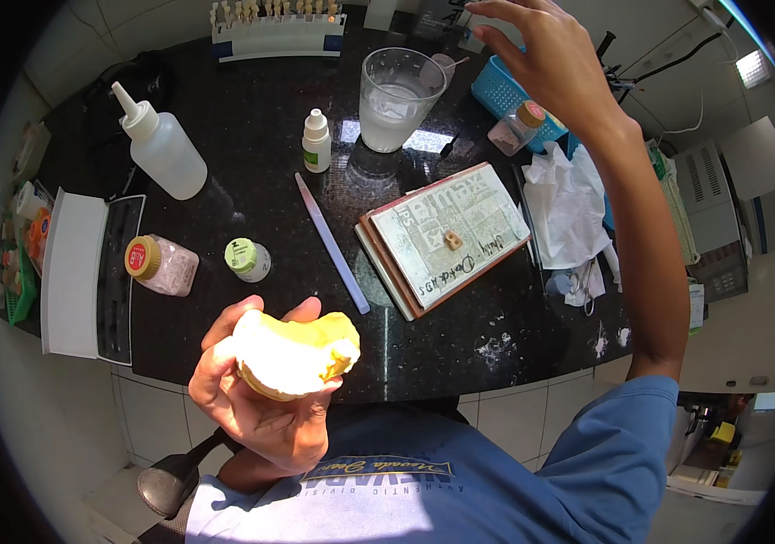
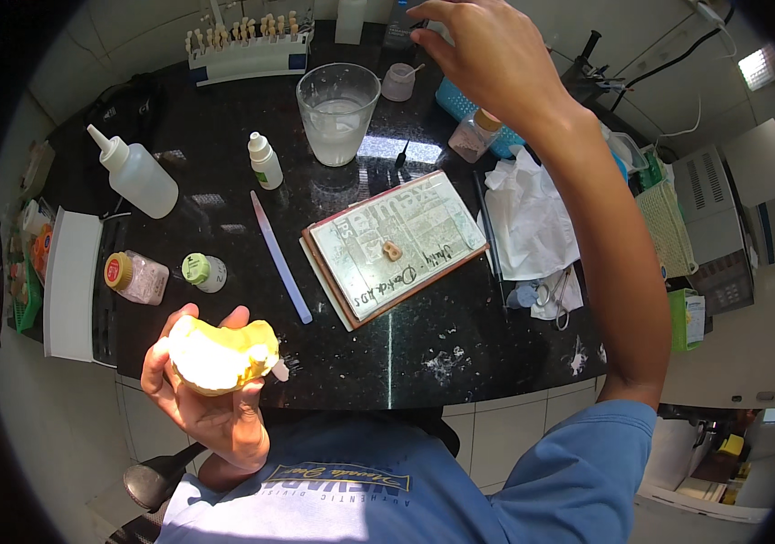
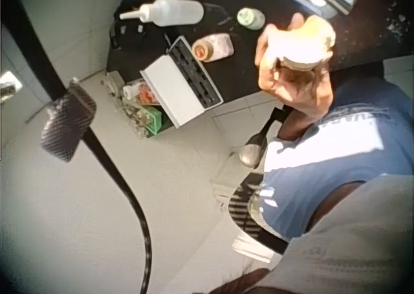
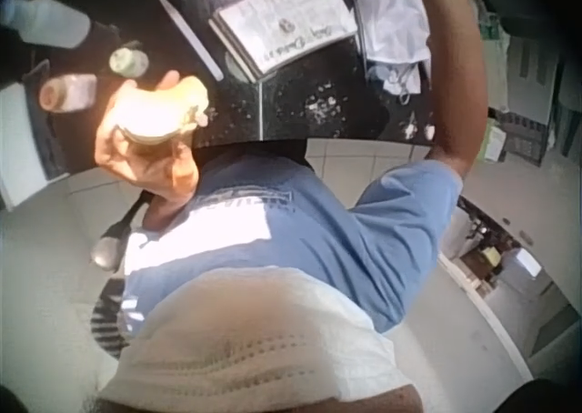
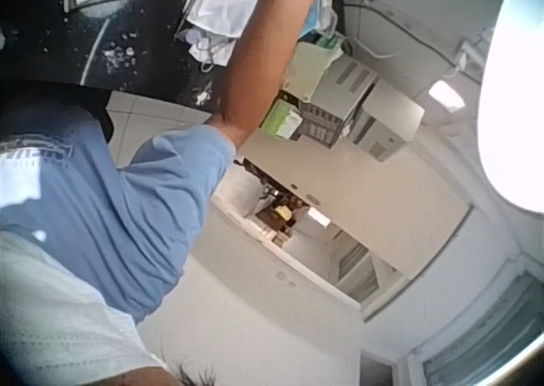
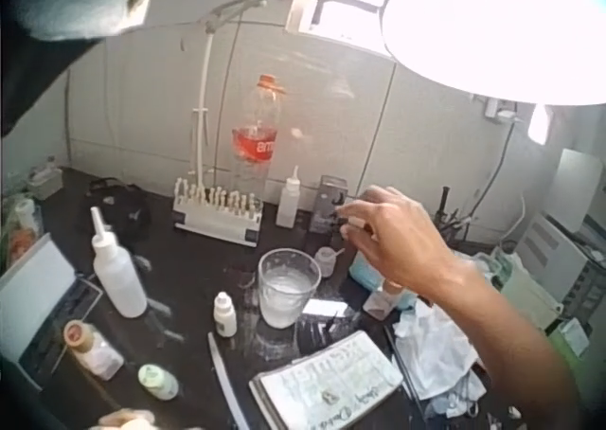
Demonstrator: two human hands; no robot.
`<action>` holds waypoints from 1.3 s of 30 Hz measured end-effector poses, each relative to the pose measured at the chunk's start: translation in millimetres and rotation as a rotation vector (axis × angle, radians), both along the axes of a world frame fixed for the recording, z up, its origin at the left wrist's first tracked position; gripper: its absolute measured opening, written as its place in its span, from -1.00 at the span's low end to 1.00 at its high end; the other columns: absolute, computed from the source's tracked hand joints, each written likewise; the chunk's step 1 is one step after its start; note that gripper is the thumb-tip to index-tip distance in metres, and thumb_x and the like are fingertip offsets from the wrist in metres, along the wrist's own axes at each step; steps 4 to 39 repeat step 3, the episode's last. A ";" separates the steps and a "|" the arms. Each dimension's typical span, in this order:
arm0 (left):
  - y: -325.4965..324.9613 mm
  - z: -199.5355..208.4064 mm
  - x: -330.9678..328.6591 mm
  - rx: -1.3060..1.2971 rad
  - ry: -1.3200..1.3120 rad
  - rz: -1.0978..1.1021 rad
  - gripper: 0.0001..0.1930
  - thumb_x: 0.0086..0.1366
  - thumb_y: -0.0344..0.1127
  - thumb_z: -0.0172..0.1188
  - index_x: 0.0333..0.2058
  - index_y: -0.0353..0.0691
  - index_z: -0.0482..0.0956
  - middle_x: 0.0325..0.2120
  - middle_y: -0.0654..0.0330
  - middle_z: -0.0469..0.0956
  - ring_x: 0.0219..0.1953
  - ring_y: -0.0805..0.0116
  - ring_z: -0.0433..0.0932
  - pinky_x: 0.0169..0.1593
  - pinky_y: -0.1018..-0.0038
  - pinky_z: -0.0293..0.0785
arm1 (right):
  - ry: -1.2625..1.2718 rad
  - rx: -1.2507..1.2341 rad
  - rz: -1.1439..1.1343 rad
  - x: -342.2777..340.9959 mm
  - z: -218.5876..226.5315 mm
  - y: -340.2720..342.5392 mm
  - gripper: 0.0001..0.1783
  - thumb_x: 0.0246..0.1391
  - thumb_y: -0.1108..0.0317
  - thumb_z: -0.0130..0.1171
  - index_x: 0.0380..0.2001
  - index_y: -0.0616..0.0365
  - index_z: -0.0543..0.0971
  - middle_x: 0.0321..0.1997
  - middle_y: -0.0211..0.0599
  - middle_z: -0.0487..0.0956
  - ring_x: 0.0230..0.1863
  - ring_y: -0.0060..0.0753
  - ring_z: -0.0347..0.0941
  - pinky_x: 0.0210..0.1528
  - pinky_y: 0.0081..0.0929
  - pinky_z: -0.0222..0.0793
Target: Applying porcelain paste to a dental crown model using a fine brush.
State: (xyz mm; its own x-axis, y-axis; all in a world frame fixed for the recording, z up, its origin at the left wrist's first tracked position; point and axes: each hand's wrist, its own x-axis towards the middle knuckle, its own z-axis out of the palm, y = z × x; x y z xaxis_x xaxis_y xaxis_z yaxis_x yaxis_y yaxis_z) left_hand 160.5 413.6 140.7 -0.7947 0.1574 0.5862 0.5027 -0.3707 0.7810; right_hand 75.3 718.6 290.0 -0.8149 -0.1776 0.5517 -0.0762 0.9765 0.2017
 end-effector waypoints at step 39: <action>-1.1 -3.4 -1.5 0.027 0.009 -0.041 -0.19 0.13 -0.32 0.34 0.23 -0.13 -0.03 0.19 -0.20 0.11 0.04 -0.17 0.49 0.01 0.19 0.57 | -0.099 -0.313 0.034 33.1 12.5 -5.3 -0.83 0.06 0.45 0.15 -0.30 0.14 0.69 -0.41 -0.11 0.64 -0.30 -0.24 0.62 -0.21 -0.36 0.52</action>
